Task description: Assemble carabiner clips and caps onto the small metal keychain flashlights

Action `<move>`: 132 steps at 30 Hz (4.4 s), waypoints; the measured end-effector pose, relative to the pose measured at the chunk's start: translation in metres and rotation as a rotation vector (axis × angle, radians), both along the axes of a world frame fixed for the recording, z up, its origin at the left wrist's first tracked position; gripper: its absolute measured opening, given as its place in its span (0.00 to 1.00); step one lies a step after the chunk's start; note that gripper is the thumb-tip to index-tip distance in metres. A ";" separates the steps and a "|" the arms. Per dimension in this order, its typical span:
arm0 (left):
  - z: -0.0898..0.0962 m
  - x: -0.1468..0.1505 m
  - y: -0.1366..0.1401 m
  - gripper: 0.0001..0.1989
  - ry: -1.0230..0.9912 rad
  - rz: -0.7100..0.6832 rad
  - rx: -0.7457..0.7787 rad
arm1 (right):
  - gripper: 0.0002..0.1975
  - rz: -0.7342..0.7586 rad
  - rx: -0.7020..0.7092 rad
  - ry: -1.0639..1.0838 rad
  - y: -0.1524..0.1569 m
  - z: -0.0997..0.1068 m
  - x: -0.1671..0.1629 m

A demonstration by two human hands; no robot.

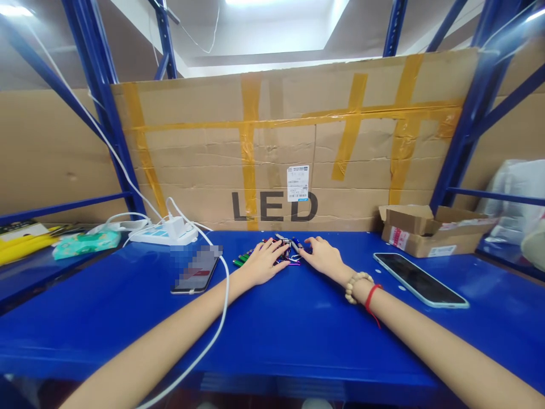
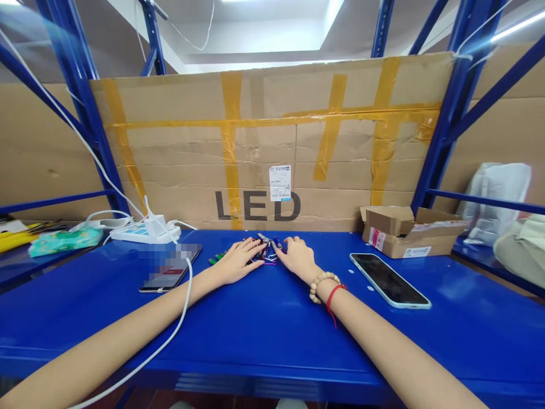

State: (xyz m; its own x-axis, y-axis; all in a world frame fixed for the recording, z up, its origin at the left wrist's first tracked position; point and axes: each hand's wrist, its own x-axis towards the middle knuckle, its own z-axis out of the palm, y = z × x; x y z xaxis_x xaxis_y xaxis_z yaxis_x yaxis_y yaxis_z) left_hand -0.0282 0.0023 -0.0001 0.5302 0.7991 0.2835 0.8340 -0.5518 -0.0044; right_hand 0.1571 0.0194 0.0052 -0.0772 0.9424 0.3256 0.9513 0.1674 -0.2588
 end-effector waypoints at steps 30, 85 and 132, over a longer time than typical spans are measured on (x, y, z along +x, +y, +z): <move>-0.006 -0.009 0.002 0.30 -0.021 0.088 -0.056 | 0.22 0.506 0.108 -0.092 0.007 -0.013 -0.004; 0.001 0.005 -0.008 0.20 -0.040 0.041 0.241 | 0.16 0.065 0.188 0.330 0.015 -0.006 0.006; 0.003 0.017 -0.015 0.22 0.057 0.240 0.148 | 0.12 0.126 0.101 0.175 0.016 -0.014 0.004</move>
